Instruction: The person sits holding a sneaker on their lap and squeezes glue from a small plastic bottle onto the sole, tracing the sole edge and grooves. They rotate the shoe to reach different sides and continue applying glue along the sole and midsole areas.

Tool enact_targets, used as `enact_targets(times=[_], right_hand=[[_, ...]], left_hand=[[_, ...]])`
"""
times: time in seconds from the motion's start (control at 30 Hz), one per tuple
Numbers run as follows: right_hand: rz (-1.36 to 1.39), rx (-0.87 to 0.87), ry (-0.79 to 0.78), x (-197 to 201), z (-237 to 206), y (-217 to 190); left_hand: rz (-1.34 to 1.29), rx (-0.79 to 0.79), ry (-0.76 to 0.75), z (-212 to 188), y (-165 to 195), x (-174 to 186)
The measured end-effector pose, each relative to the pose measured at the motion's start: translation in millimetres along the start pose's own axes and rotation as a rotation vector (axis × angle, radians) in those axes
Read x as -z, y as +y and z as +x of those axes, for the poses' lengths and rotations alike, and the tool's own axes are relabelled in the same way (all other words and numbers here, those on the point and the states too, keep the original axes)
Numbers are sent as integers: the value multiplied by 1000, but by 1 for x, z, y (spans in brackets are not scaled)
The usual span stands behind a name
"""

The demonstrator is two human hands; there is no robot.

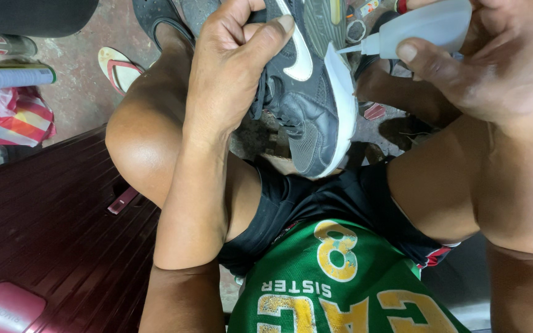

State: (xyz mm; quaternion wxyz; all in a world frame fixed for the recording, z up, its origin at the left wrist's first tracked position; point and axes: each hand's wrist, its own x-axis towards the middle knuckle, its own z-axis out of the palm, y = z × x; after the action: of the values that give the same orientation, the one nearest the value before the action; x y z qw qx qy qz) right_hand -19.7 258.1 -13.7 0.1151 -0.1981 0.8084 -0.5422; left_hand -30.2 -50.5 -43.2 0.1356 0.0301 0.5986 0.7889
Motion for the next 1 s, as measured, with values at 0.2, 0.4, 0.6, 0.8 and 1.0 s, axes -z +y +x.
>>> enact_targets(times=[0.2, 0.4, 0.6, 0.8, 1.0], right_hand=[[-19, 1, -8, 1, 0, -7], [-1, -262, 120, -2, 2, -15], [527, -158, 145, -5, 8, -17], [818, -69, 154, -33, 16, -8], [801, -33, 126, -43, 26, -1]], left_hand=[[-77, 88, 53, 3, 8, -3], [-166, 25, 33, 4, 6, 0], [-183, -55, -46, -6, 10, 4], [-197, -97, -91, -11, 18, -5], [-199, -165, -128, -8, 14, -11]])
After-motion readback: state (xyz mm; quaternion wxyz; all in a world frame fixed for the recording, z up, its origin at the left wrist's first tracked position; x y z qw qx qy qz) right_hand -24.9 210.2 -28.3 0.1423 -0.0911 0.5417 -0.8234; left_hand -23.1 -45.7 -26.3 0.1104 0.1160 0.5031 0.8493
